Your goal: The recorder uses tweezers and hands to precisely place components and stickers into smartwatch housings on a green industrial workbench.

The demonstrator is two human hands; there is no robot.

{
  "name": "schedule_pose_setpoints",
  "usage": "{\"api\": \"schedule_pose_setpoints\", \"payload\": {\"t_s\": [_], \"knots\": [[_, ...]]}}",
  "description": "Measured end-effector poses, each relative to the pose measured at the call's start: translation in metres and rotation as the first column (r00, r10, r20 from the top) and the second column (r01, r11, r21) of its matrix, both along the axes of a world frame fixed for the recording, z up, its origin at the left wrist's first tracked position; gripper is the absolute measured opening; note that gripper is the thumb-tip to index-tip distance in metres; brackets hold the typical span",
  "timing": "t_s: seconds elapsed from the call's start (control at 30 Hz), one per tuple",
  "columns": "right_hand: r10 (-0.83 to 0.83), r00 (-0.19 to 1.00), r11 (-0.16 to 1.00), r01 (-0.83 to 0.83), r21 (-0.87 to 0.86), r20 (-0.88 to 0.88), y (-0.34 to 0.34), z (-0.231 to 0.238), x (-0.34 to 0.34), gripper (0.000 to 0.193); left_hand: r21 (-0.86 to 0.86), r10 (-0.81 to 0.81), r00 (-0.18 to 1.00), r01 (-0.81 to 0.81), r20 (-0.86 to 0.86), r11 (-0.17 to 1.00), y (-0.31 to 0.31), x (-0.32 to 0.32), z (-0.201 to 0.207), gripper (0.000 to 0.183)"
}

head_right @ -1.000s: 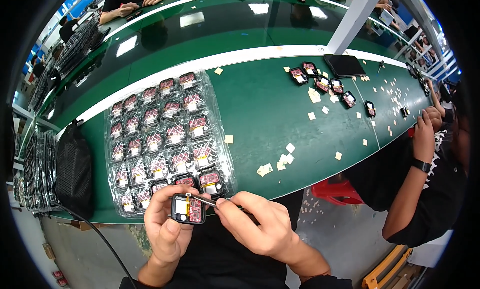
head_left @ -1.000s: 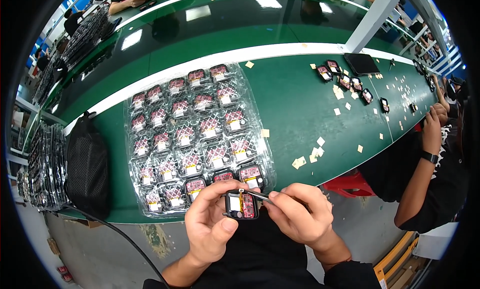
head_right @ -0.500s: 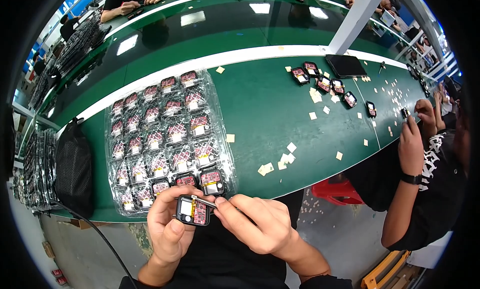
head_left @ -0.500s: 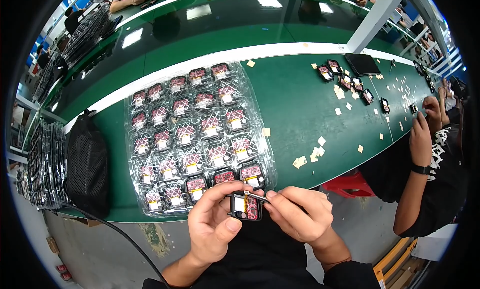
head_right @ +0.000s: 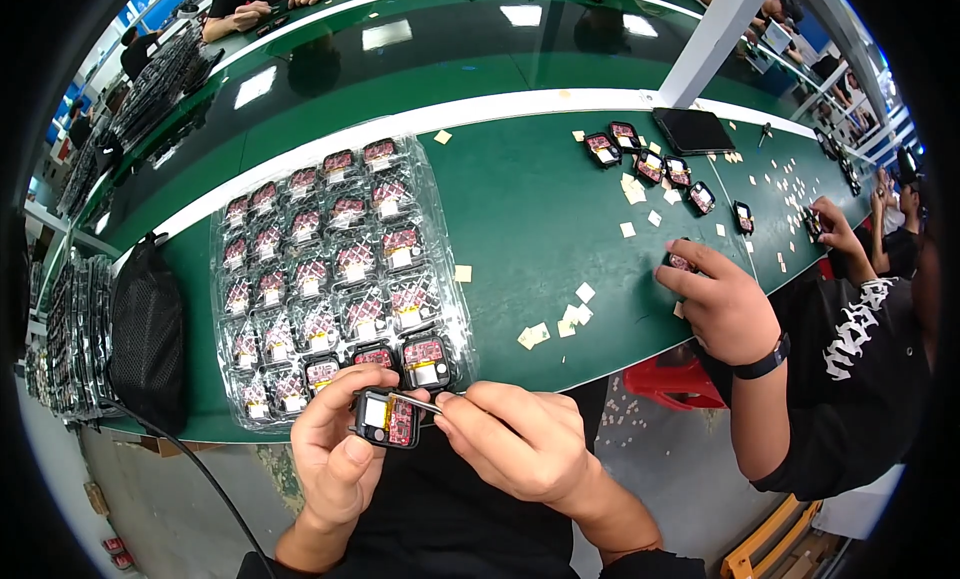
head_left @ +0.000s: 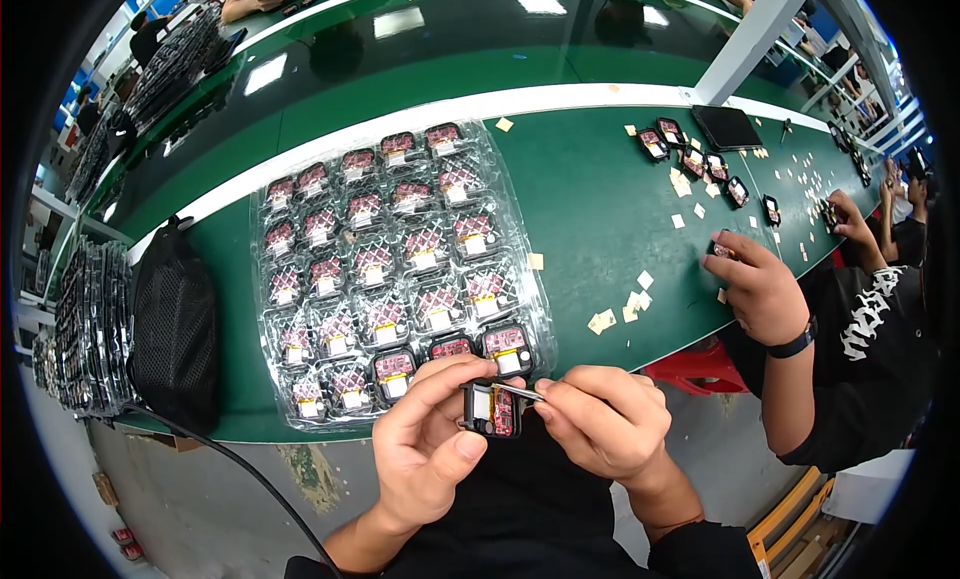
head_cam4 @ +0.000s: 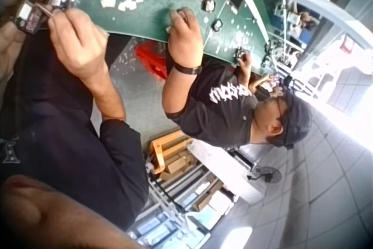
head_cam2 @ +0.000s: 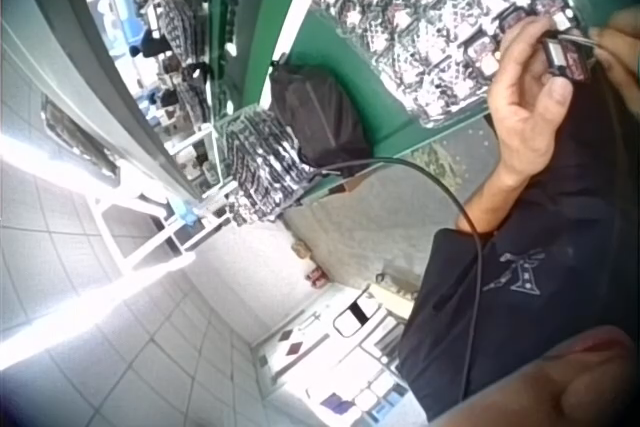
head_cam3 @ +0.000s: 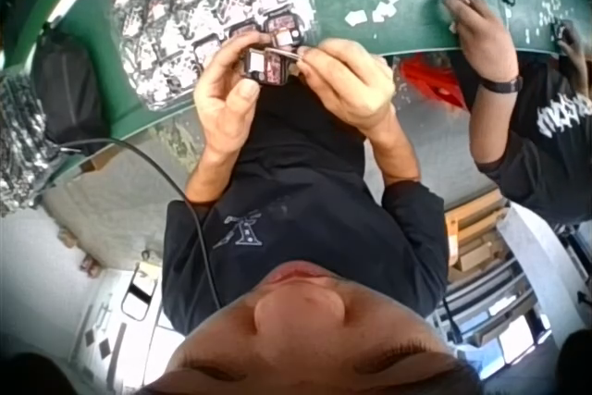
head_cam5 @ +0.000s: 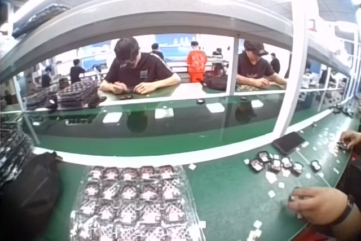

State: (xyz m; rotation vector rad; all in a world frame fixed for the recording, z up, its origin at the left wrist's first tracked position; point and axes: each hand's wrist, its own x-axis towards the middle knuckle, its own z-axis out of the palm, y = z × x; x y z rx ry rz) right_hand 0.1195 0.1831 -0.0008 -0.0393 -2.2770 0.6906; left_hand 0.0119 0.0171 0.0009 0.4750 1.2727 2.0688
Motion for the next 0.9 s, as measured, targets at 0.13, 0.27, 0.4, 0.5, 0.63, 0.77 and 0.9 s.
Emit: {"api": "schedule_pose_setpoints", "payload": {"t_s": [0.13, 0.27, 0.4, 0.5, 0.63, 0.77, 0.9], "knots": [[-0.008, 1.000, 1.000, 0.009, 0.014, -0.019, -0.004, 0.000, -0.001, 0.027, 0.113, -0.069, 0.997, 0.070, -0.020, 0.991, -0.003, -0.005, -0.005, 0.055], [-0.016, 1.000, 0.999, 0.017, 0.040, -0.019, -0.005, -0.002, 0.000, 0.026, 0.066, -0.063, 0.997, 0.067, -0.051, 0.996, -0.005, -0.004, -0.003, 0.054], [-0.030, 0.999, 0.998, 0.032, 0.062, -0.030, -0.007, -0.004, 0.001, 0.026, 0.058, -0.065, 0.996, 0.068, -0.054, 0.996, -0.005, -0.004, -0.003, 0.052], [-0.043, 0.998, 0.995, 0.047, 0.090, -0.047, -0.010, -0.008, 0.000, 0.026, 0.053, -0.066, 0.998, 0.067, -0.015, 0.996, -0.006, -0.004, -0.004, 0.052], [-0.043, 0.999, 0.987, 0.043, 0.155, -0.002, -0.011, -0.006, 0.000, 0.027, -0.073, 0.060, 0.998, -0.060, 0.002, 0.996, 0.000, 0.003, 0.009, 0.066], [0.068, 0.998, 0.998, -0.068, 0.000, -0.011, -0.002, -0.002, -0.004, 0.023, -0.047, 0.056, 0.998, -0.057, -0.009, 0.997, -0.020, 0.001, 0.006, 0.067], [-0.180, 0.982, 0.983, 0.178, -0.038, -0.049, 0.014, -0.008, 0.005, 0.014, 0.064, 0.152, 0.951, -0.140, -0.269, 0.988, -0.051, -0.012, -0.001, 0.057]]}}
